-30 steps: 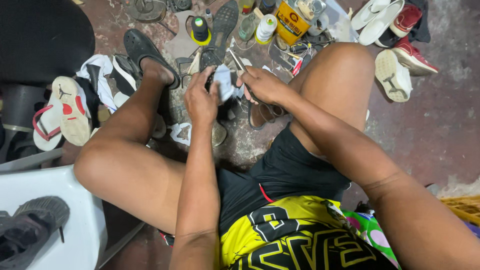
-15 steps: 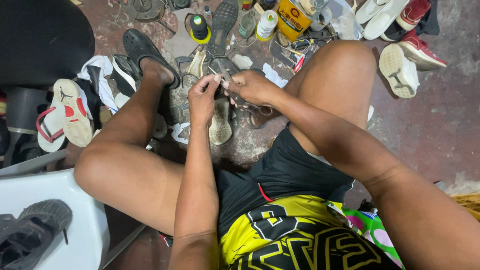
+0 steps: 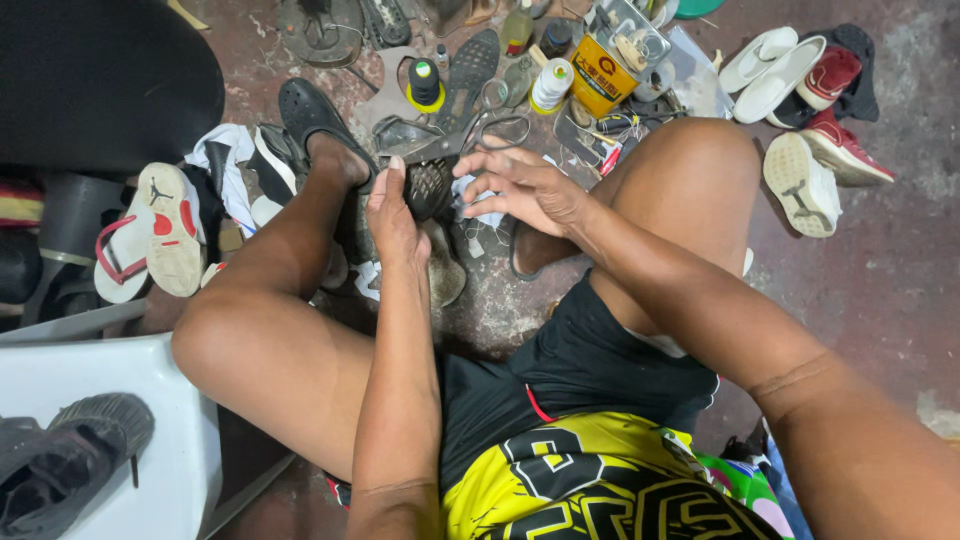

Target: The person trims and cleans a shoe sole using a knife and scissors, while occasionally wiping the components with a cloth and liquid from a bottle.

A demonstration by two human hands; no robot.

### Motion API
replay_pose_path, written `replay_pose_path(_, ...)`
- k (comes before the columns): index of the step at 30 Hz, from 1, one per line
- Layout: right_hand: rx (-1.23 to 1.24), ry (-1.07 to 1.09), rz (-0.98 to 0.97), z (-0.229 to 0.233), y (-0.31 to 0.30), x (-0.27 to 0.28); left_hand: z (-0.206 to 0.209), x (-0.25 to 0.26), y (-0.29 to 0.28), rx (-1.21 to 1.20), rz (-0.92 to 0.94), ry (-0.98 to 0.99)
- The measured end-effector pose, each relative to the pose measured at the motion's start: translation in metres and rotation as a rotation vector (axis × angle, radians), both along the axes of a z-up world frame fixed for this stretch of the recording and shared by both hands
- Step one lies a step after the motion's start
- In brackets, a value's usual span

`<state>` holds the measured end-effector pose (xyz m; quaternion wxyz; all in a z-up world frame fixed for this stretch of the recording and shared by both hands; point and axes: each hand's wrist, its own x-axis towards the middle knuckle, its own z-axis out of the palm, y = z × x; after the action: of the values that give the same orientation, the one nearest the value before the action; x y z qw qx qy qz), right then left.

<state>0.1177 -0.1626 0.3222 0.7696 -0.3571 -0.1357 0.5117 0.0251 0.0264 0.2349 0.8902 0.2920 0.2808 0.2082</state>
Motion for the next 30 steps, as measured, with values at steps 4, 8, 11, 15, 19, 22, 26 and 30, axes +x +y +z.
replay_pose_path(4,-0.136,-0.045,-0.041,-0.026,0.001,0.003,0.008,-0.009,0.003,0.065,-0.016,-0.037)
replay_pose_path(8,-0.054,-0.044,-0.083,-0.009,0.001,0.007,0.021,-0.009,0.009,0.118,-0.041,-0.096)
replay_pose_path(11,0.006,-0.009,0.026,0.014,-0.002,0.009,0.031,-0.012,0.015,0.179,-0.049,-0.120)
replay_pose_path(15,0.068,-0.067,0.212,0.032,-0.010,0.014,0.044,-0.017,0.028,0.205,-0.083,-0.123)
replay_pose_path(19,-0.202,-0.252,0.184,0.026,-0.005,0.005,0.051,-0.018,0.027,0.284,-0.081,-0.129)
replay_pose_path(22,-0.226,-0.339,0.133,0.020,0.005,-0.003,0.060,-0.014,0.020,0.315,-0.072,-0.098)
replay_pose_path(26,-0.376,-0.367,-0.054,0.017,0.020,-0.013,0.078,-0.013,0.013,0.456,-0.061,-0.035)
replay_pose_path(30,-0.353,-0.322,-0.155,0.024,0.020,-0.012,0.100,-0.018,0.007,0.537,-0.060,-0.044)
